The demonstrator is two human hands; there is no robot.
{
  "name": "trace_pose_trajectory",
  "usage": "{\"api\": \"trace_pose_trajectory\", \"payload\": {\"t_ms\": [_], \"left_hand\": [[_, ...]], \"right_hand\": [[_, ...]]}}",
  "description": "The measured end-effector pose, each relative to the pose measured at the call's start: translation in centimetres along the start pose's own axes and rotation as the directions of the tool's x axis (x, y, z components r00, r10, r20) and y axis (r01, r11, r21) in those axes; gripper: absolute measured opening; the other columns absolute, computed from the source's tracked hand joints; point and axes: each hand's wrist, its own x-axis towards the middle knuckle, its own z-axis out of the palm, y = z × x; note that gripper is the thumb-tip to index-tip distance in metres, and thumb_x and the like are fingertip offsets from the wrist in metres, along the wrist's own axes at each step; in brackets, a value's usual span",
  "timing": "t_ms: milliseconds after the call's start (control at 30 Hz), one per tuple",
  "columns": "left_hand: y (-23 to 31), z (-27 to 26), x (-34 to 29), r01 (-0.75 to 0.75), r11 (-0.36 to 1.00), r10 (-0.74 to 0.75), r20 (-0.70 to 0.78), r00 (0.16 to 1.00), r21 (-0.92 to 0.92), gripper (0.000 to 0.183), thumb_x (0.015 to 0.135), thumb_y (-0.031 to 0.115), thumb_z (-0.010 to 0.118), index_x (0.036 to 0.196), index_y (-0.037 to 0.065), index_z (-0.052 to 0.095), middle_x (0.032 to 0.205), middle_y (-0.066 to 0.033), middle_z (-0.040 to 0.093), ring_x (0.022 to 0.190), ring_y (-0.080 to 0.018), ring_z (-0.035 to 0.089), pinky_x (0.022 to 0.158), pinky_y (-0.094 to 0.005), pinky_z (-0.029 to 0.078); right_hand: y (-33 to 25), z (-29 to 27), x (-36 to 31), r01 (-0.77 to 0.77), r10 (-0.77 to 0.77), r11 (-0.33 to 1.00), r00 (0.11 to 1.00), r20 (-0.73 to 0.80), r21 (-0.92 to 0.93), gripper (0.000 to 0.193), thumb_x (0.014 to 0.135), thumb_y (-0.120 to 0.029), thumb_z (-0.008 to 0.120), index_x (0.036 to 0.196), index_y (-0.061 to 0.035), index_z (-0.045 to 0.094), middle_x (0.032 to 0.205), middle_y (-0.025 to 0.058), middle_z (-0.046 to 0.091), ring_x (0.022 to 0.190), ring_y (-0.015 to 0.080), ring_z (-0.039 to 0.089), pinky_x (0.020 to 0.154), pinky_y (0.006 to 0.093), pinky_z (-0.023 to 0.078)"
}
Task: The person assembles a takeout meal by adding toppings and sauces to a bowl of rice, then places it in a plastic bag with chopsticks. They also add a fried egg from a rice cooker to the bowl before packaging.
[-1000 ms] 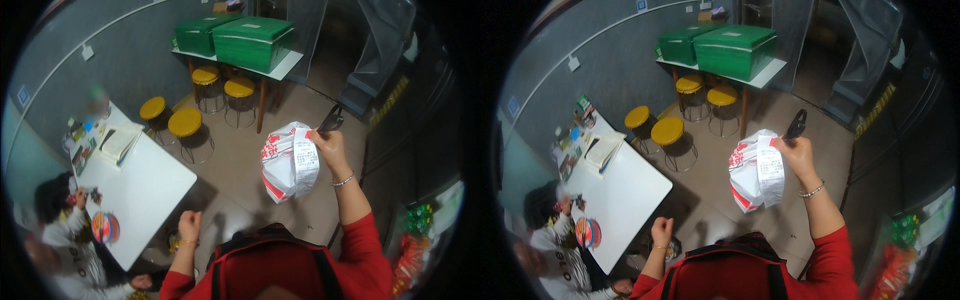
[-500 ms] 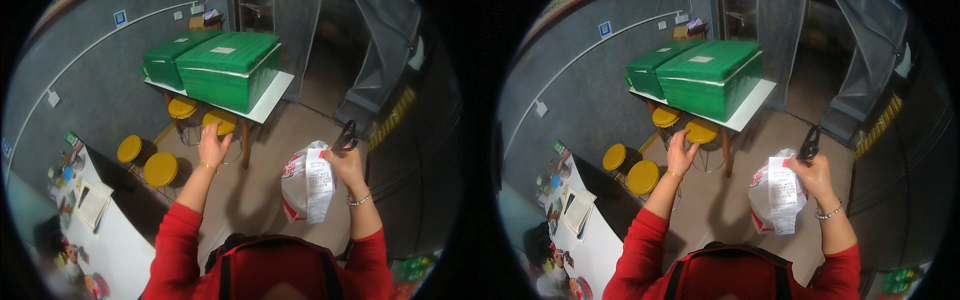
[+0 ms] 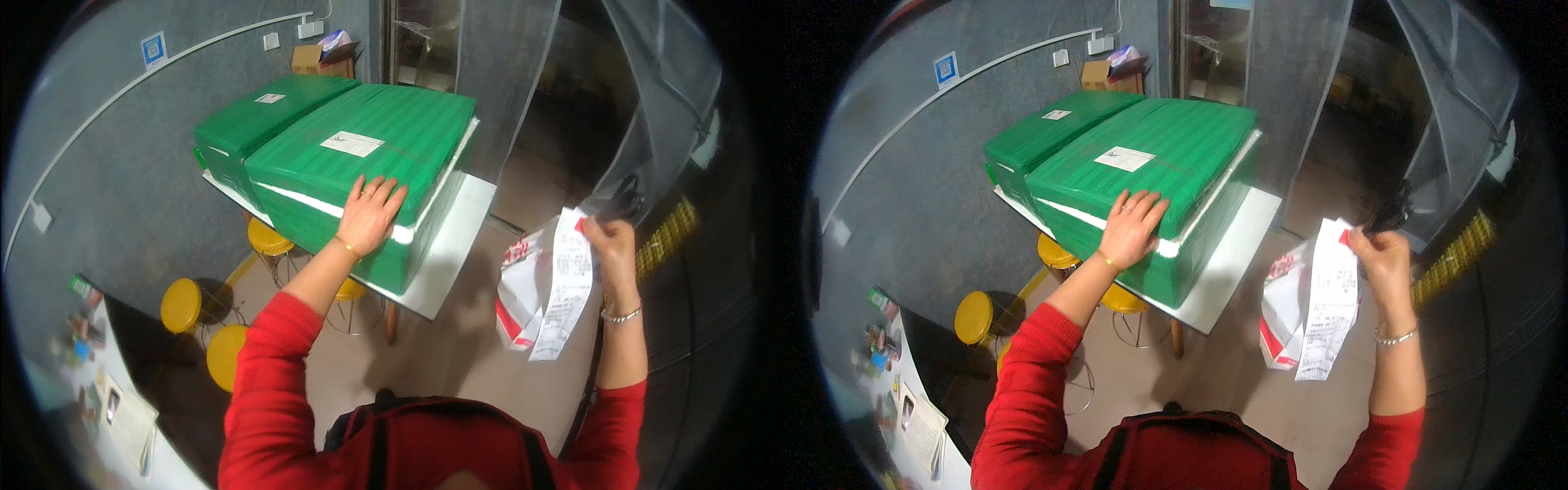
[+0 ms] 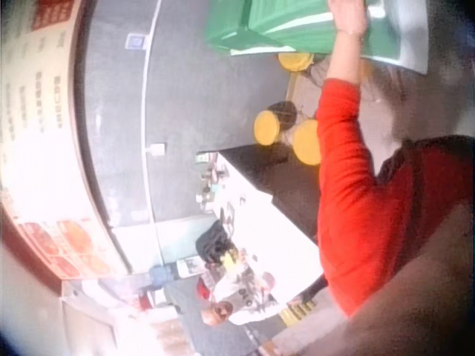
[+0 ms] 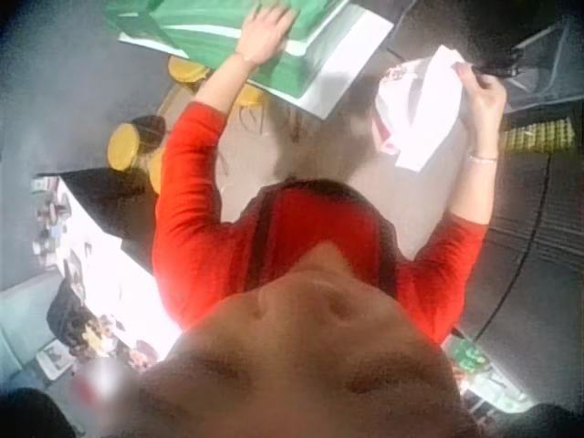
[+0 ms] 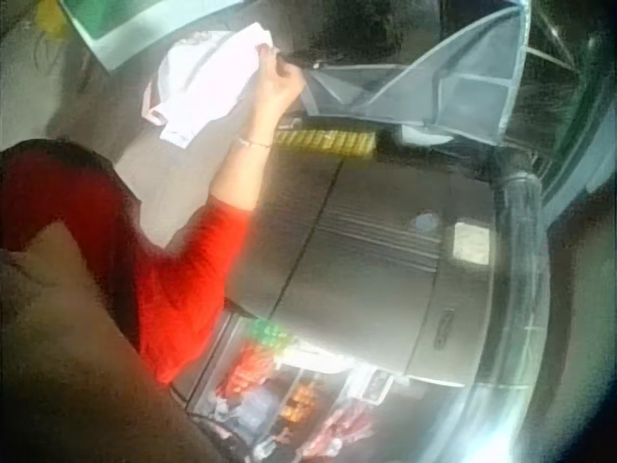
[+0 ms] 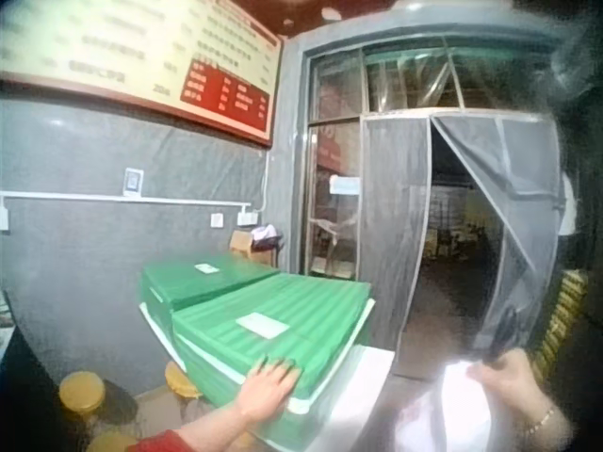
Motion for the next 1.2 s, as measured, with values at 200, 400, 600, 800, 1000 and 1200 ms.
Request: {"api": "trace_pose_trajectory", "payload": {"t_ms": [200,400,600,800,1000,1200], "left_hand": [[-1.5,-13.3,-0.1,0.018,0.98,-0.098,-0.404,0.91,-0.199,0.058,0.062,0.006,0.061,0.12,0.004,0.051,0.113,-0.0146,0.058,0.101,-0.0303,0.057,0.089,-0.0358,0.045],[-0.5,-25.2,-1.5,0.233,0.892,-0.38,-0.363,0.851,-0.388,0.054,0.067,0.01,0.061,0.119,0.001,0.05,0.105,-0.0142,0.06,0.099,-0.0209,0.06,0.089,-0.0317,0.046],[2.2,-33.5,-2.2,0.297,0.801,-0.488,-0.278,0.828,-0.521,0.055,0.075,0.011,0.058,0.127,-0.001,0.044,0.117,-0.0096,0.054,0.106,-0.0169,0.051,0.093,-0.029,0.04],[2.7,-33.8,-5.6,0.427,0.812,-0.542,-0.243,0.804,-0.396,0.057,0.07,0.004,0.058,0.125,0.002,0.046,0.116,-0.01,0.056,0.113,-0.0189,0.051,0.101,-0.0337,0.037],[6.7,-35.1,-6.8,0.495,0.825,-0.552,-0.202,0.809,-0.272,0.062,0.071,0.0,0.06,0.13,0.008,0.041,0.116,-0.01,0.055,0.113,-0.0207,0.052,0.1,-0.0348,0.039],[10.7,-34.0,-6.9,0.455,0.873,-0.483,-0.178,0.858,-0.175,0.069,0.07,-0.005,0.056,0.134,0.003,0.033,0.13,-0.0105,0.043,0.121,-0.0224,0.044,0.102,-0.0346,0.034]], "right_hand": [[-5.9,0.3,-0.4,0.246,-0.246,0.969,0.969,0.002,0.001,0.031,0.078,-0.028,0.071,0.064,-0.005,0.056,0.059,0.0021,0.054,0.051,0.0069,0.048,0.046,0.0205,0.033],[-11.8,3.0,2.0,0.359,-0.412,0.89,0.897,0.16,0.281,0.032,0.08,-0.031,0.069,0.079,0.0012,0.063,0.067,0.0026,0.06,0.057,0.0064,0.051,0.052,0.02,0.037],[-13.1,8.4,7.0,0.234,-0.358,0.908,0.864,0.353,0.347,0.03,0.079,-0.028,0.07,0.074,0.0002,0.062,0.066,0.0017,0.058,0.056,0.006,0.047,0.048,0.0207,0.035],[-4.2,20.6,9.0,0.29,-0.32,0.945,0.747,0.583,0.148,0.029,0.075,-0.024,0.071,0.071,0.0035,0.062,0.061,0.0034,0.057,0.056,0.0097,0.05,0.052,0.0265,0.04],[3.8,28.0,9.6,0.664,-0.512,0.747,0.554,0.656,0.023,0.032,0.075,-0.031,0.069,0.073,0.0005,0.066,0.059,0.0142,0.06,0.053,0.0255,0.058,0.054,0.0356,0.043],[4.9,25.5,5.7,0.75,-0.418,0.645,0.508,0.753,-0.148,0.031,0.074,-0.02,0.066,0.098,-0.0019,0.06,0.09,0.0194,0.06,0.085,0.0354,0.058,0.072,0.0422,0.046]]}}
